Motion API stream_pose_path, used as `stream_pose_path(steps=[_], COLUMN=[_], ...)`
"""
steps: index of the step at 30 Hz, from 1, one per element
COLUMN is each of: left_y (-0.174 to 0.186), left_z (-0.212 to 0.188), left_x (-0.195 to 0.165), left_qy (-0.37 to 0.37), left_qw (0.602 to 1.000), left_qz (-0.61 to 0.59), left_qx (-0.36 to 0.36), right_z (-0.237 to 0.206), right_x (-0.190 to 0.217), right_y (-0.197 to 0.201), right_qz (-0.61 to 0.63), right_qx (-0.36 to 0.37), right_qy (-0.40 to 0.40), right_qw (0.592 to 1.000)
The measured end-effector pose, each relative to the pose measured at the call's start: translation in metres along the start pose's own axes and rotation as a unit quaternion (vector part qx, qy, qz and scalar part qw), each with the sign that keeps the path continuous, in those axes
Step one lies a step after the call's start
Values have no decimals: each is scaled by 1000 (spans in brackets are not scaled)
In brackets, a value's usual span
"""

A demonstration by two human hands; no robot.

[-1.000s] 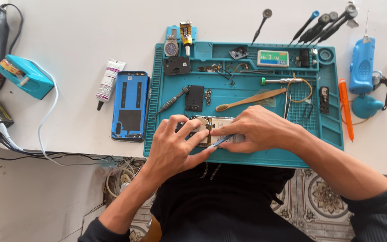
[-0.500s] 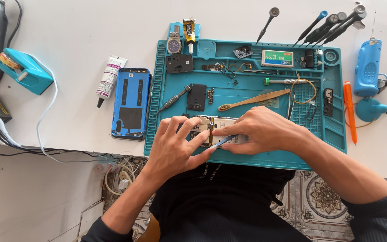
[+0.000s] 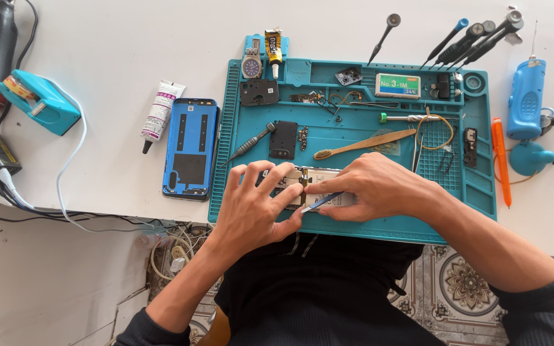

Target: The person works on a disassembled smartphone on a teal repair mat, using a toothbrush to brush the internal components and a spudger tool to pry and adjust parts around the battery. They reposition the phone body, lift small components with tweezers, and continue prying along the edge of the assembly.

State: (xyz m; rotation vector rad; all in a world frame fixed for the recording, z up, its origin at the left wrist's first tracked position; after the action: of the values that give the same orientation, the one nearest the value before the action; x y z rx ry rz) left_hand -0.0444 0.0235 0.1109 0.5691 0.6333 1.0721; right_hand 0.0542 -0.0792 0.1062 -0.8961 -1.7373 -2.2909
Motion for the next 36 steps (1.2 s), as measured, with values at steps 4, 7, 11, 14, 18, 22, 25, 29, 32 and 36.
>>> stream_pose_path(steps=[4, 7, 11, 14, 18, 22, 25, 29, 32, 36], left_y=[6, 6, 3, 2, 2, 3, 3, 3, 4, 6], left_z=[-2, -1, -2, -2, -4, -4, -3, -1, 0, 0], left_x=[5, 6, 8, 10, 10, 8, 7, 5, 6, 6], left_qy=[33, 30, 41, 41, 41, 39, 43, 40, 36, 18], left_qw=[999, 999, 999, 999, 999, 999, 999, 999, 999, 999], left_qz=[0, 2, -14, -17, -19, -19, -22, -24, -26, -32], left_qx=[-13, -18, -12, -14, -13, -20, -14, -14, -15, -22], right_z=[2, -1, 0, 0, -2, -3, -3, -8, -5, 4], right_x=[9, 2, 9, 8, 4, 9, 13, 8, 6, 4], right_y=[0, -17, -20, -23, -35, -33, -27, -35, -31, -2], right_qz=[-24, -107, -110, -117, -134, -135, -113, -112, -94, 17], right_qx=[-14, 59, 27, 24, 70, 51, 27, 80, 76, -9], right_qy=[27, 2, 40, 45, 6, 20, 41, 22, 25, 36], right_qw=[999, 993, 993, 992, 988, 989, 992, 990, 992, 999])
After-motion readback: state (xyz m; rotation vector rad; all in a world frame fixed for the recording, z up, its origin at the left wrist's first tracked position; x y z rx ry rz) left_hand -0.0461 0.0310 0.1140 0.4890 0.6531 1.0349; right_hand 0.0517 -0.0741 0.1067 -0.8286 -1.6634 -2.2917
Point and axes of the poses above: each hand's wrist, its own z-axis towards the middle knuckle, its own y-axis out of the back of the hand, x = y × z, the point moved 9 cm from there along z, towards the middle knuckle, and after that the axes turned 15 degrees about -x, right-handed, at the moved point
